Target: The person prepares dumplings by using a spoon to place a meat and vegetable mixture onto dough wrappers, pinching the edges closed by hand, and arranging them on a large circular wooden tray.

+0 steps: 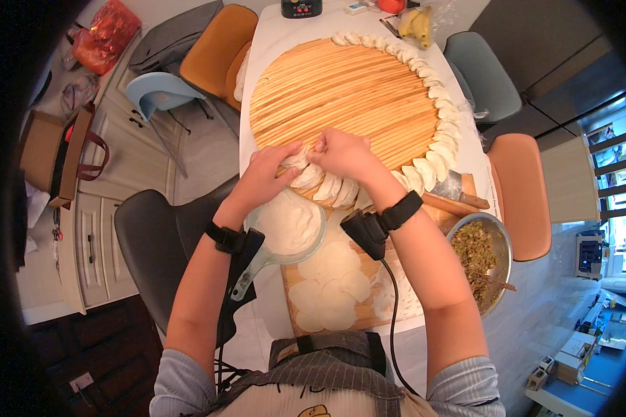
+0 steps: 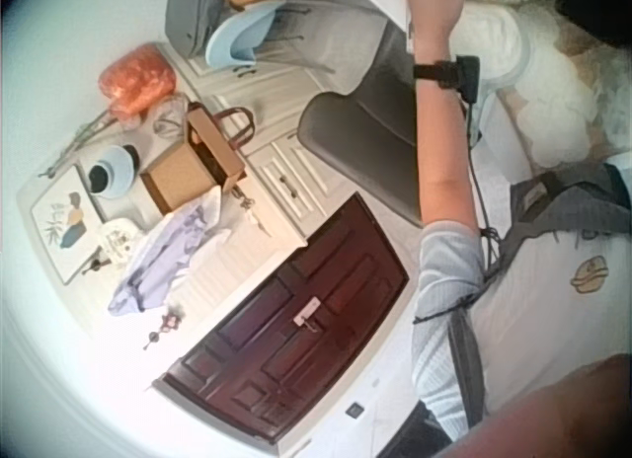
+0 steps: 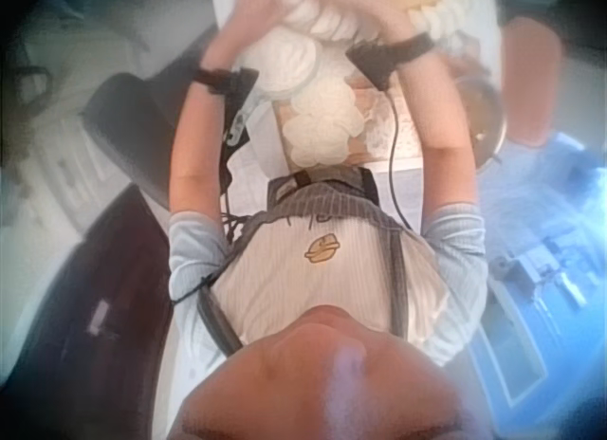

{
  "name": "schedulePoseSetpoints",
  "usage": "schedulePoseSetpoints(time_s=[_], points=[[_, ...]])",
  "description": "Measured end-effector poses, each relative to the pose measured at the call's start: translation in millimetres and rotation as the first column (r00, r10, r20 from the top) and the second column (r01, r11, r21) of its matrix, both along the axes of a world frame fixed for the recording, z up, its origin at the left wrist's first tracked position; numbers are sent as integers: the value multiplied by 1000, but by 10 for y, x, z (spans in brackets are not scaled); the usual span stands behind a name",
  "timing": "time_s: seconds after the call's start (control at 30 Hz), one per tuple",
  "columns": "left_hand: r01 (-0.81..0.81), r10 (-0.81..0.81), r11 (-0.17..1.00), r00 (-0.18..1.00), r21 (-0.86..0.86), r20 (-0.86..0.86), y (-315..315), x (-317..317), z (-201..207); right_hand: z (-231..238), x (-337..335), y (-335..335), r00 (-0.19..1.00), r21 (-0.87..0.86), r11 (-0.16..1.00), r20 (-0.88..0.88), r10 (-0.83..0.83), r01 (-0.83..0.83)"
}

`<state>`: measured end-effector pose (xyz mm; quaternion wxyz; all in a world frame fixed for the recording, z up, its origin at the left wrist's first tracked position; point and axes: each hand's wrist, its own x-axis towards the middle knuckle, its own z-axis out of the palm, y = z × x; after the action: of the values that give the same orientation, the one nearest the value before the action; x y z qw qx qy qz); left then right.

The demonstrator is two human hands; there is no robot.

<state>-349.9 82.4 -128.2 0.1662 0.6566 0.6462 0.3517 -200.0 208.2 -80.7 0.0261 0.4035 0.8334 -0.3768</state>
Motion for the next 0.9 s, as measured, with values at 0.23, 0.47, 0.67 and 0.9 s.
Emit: schedulePoseSetpoints(time_s=[0.23, 0.47, 0.67, 0.9], points=[[-4, 5, 1000, 1000, 10, -29, -40, 10, -5, -34, -20, -94, 997, 90, 994, 58, 58, -63], [-11, 10, 1000, 998, -14, -58, -97, 23, 51, 6, -34, -49, 990, 90, 989, 95, 106, -115], [-35, 40, 997, 996, 66, -81, -122, 61, 93, 26, 16, -5, 990, 51, 993, 94, 104, -109], [-105, 119, 983, 989, 148, -85, -185, 205, 143, -51, -9, 9, 997, 68, 995, 37, 67, -70]])
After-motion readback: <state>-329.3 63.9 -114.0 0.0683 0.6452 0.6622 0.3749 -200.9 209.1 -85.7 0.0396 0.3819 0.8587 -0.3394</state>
